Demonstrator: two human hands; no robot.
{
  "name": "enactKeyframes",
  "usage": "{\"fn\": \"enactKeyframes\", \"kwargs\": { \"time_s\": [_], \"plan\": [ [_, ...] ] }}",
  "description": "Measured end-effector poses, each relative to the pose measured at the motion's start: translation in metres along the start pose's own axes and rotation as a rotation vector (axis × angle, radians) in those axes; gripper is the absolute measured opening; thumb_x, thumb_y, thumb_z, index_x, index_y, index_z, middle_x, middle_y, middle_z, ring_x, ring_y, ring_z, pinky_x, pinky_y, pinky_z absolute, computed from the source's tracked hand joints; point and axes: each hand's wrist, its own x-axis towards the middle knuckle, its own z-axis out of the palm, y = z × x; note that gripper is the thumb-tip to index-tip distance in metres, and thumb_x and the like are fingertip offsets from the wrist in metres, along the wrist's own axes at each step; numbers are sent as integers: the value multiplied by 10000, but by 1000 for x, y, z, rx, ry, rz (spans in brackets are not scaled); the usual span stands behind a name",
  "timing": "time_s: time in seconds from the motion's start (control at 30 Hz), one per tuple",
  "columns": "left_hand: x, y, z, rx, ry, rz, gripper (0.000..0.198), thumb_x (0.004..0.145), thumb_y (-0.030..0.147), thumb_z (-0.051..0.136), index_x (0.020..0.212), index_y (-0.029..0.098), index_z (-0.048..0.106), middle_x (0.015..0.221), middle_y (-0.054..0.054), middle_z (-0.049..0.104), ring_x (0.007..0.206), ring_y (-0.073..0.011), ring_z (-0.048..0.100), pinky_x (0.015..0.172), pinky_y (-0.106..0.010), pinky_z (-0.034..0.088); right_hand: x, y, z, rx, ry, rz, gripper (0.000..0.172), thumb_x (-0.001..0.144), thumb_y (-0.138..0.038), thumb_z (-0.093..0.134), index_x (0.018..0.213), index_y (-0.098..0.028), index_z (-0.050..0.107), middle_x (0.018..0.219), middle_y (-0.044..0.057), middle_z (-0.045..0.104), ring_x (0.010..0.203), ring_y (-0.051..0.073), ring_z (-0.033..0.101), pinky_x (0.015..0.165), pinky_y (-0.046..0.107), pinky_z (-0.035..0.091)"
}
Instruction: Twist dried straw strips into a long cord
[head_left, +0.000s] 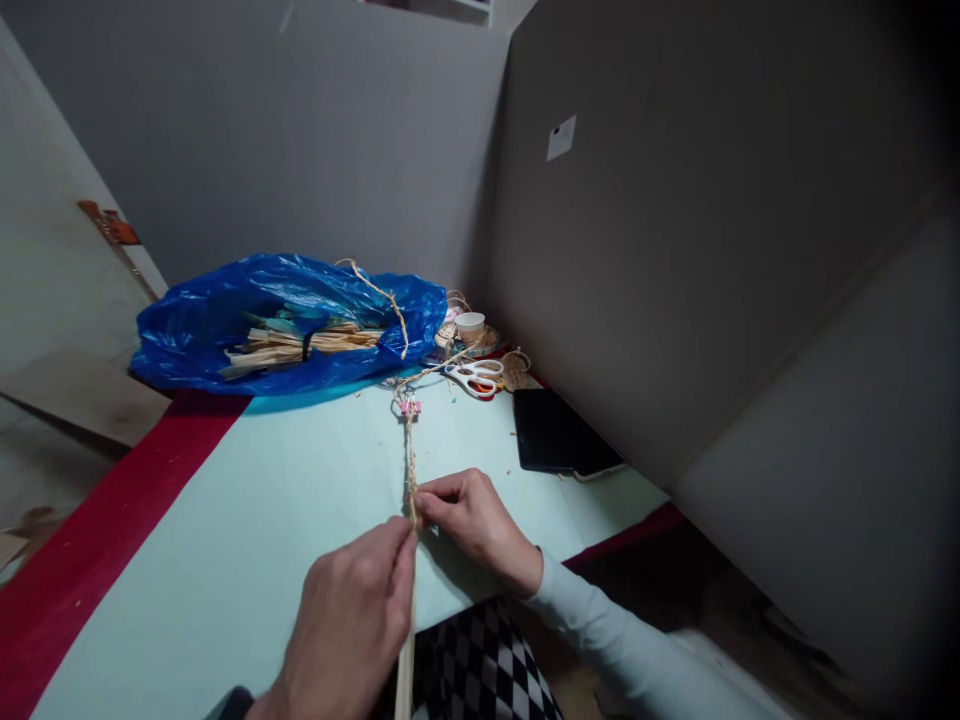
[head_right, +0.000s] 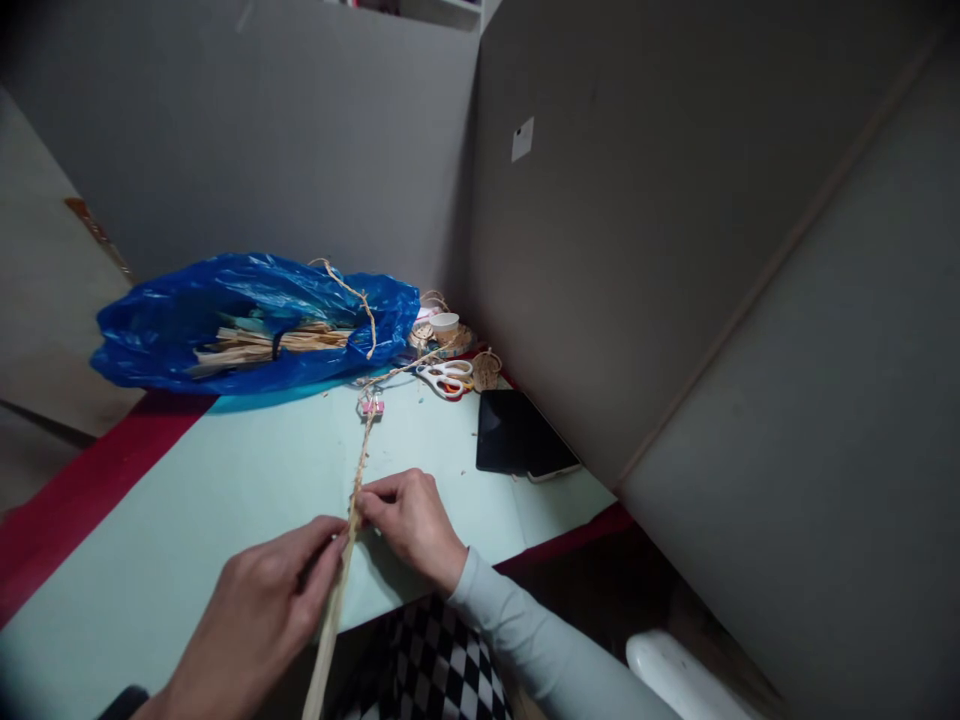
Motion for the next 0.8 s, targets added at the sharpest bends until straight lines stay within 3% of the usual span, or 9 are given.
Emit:
{"fn": "enactKeyframes", "kwargs": {
  "time_s": [0.1,0.23,0.3,0.37,0.47,0.53,0.63,0.7,0.8],
  "plan": [
    [-5,6,17,32,-37,52,291,816,183,501,1010,194,718,870,-158,745,738,-327,689,641,-387,433,0,-3,-3,214,-68,62,271,818,-277,572,663,-87,688,610,14,578,560,88,393,545,216,305],
    [-4,12,21,168,-219,41,652,704,-9,432,1335,97,557,1257,-263,631,1012,-411,649,769,-471,464,-1,-6,-8,362,-150,152,282,807,-318,612,740,-68,724,666,54,630,518,71,336,515,224,278],
    [-1,11,9,141,-227,42,474,782,84,454,1197,148,673,1152,-223,686,974,-402,649,779,-483,457,-2,-5,-10,350,-149,130,284,799,-326,634,730,-65,722,661,56,629,541,78,368,545,228,304],
    [7,5,-6,43,-146,50,265,845,280,504,898,216,756,901,-143,719,884,-364,642,770,-464,445,-2,-2,-12,308,-137,96,284,804,-318,633,713,-63,718,630,41,609,556,82,384,571,231,315],
    [25,-9,-20,-227,19,-36,220,834,384,553,780,220,689,889,-95,693,875,-298,621,820,-418,427,-3,2,-11,251,-125,79,264,814,-292,614,722,-71,724,570,2,557,532,72,344,547,222,282],
    [38,-16,-16,-537,-61,-161,212,796,396,612,878,204,651,917,-84,682,848,-258,629,811,-382,443,-3,4,-9,278,-139,81,257,813,-294,610,729,-79,723,556,-9,535,516,69,331,530,215,274],
    [53,-20,2,-978,-339,-230,266,758,420,658,826,170,598,674,-8,591,592,-146,556,605,-270,436,-2,5,-6,392,-180,54,283,822,-317,588,717,-81,705,564,0,530,520,81,386,549,216,323],
    [57,-19,11,-1067,-410,-247,287,753,430,666,755,162,565,570,50,487,442,-64,372,444,-196,274,-2,4,-6,372,-185,57,274,834,-289,558,722,-81,698,531,-16,491,490,74,351,530,213,311],
    [57,-18,12,-1026,-435,-247,304,771,442,647,746,150,566,595,46,498,418,-28,217,410,-195,123,-4,0,-11,181,-174,63,259,852,-223,513,744,-89,706,508,-35,458,463,65,301,500,208,265]
  ]
}}
